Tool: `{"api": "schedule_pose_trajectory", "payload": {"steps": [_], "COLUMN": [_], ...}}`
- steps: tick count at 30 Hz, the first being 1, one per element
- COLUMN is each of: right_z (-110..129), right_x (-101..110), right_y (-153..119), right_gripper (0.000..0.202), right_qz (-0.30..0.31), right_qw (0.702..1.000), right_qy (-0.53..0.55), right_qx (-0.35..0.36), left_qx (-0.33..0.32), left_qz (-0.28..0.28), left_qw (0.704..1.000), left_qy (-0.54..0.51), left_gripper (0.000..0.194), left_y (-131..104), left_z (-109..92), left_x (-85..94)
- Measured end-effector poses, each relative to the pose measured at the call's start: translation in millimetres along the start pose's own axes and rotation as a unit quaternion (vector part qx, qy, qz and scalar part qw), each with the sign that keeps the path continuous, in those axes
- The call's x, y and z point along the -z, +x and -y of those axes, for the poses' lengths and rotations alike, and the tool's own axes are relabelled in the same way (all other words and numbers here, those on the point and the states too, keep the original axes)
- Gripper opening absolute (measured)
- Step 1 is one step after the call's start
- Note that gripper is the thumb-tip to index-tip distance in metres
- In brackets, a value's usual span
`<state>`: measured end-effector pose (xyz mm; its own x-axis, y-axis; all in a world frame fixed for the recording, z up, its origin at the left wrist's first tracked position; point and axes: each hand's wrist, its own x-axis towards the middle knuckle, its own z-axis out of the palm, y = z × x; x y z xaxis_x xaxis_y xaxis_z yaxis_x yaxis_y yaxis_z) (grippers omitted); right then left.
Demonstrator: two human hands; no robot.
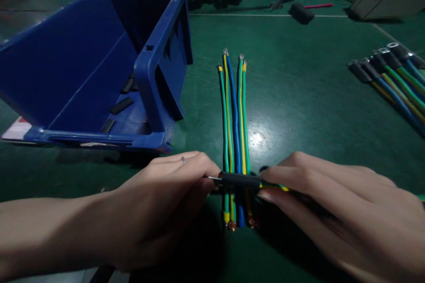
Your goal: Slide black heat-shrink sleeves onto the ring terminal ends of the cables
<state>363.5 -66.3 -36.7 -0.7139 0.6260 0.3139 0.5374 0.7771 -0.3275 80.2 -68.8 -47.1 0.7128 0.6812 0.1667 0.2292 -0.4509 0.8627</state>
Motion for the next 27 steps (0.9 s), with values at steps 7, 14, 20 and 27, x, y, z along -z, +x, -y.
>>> {"api": "schedule_pose_trajectory", "payload": {"steps": [7,14,20,27], "right_z": [-1.1,0.2,-1.0,-0.4], "right_x": [-1.6,-2.6,-6.2,-4.6], "right_y": [-3.2,-3.4,-8.0,-5.8], "right_gripper": [0.031,0.029,0.021,0.023], "right_qz": [-0.002,-0.005,-0.003,-0.010], "right_qw": [1.000,1.000,1.000,1.000], "right_qy": [-0.007,-0.008,0.006,-0.020], "right_qx": [0.018,0.013,0.000,0.021], "left_qx": [-0.012,-0.022,-0.014,-0.008], "left_qz": [0.007,0.022,0.027,0.030], "left_qw": [1.000,0.999,0.999,0.999], "left_qy": [0.002,0.005,0.029,0.029], "left_gripper": [0.013,0.020,0.020,0.018], "left_y": [-2.0,-4.4,4.0,4.9], "left_z": [3.5,2.1,-5.2,-5.9], "left_x": [-1.6,0.2,3.0,2.2]}}
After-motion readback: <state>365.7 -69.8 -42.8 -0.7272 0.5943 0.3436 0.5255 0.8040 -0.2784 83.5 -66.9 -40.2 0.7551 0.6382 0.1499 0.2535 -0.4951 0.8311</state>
